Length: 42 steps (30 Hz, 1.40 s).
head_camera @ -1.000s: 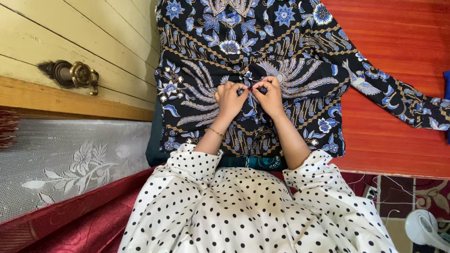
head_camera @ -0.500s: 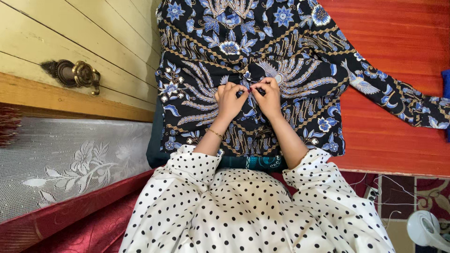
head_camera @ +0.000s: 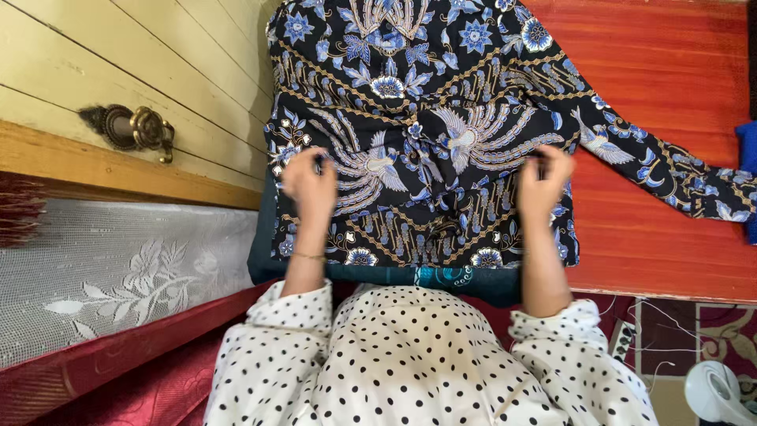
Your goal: The person buttons and folds shirts on a red surface, moving a shirt aside to reveal another underneath.
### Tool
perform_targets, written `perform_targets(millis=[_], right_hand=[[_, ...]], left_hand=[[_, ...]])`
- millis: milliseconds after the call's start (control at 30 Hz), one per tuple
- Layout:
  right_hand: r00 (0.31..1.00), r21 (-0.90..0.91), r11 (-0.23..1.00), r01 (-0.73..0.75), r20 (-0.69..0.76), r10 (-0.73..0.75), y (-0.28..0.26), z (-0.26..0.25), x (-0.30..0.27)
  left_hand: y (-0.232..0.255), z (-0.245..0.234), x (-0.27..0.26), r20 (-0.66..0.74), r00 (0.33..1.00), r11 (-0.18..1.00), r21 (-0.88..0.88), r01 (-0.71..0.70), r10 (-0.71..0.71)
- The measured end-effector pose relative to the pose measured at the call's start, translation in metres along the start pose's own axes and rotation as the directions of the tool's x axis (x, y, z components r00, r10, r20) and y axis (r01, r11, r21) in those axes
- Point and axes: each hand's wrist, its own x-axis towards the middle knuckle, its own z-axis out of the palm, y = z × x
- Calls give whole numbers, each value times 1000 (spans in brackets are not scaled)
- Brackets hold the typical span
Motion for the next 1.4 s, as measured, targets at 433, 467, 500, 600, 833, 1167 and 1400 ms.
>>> perform_targets(millis=[433, 467, 500, 600, 833, 1167, 1400], right_hand=[[935, 442, 824, -354, 189, 300, 136, -18, 42], [930, 523, 769, -368, 212, 301, 130, -26, 43], [925, 597, 706, -380, 234, 300, 120, -37, 44], [933, 464, 815, -345, 264, 245, 73, -80, 41], [680, -193, 879, -435, 570, 461, 41, -147, -21], [854, -273, 951, 142, 520, 22, -91, -67, -28], [750, 201, 976, 82, 632, -193, -170, 74, -44]], left_hand=[[-71, -46, 12, -5, 973, 940, -260, 222, -232], [-75, -47, 13, -4, 960, 898, -356, 259, -279], [-80, -48, 13, 2, 946, 845, -448, 292, -325], [-106, -60, 12, -11, 947, 804, -531, 268, -322], [-127, -94, 2, 137, 904, 894, -148, 423, -405], [-3, -59, -25, 18, 992, 985, 111, -129, 128], [63, 19, -47, 301, 923, 961, -207, -183, 240]])
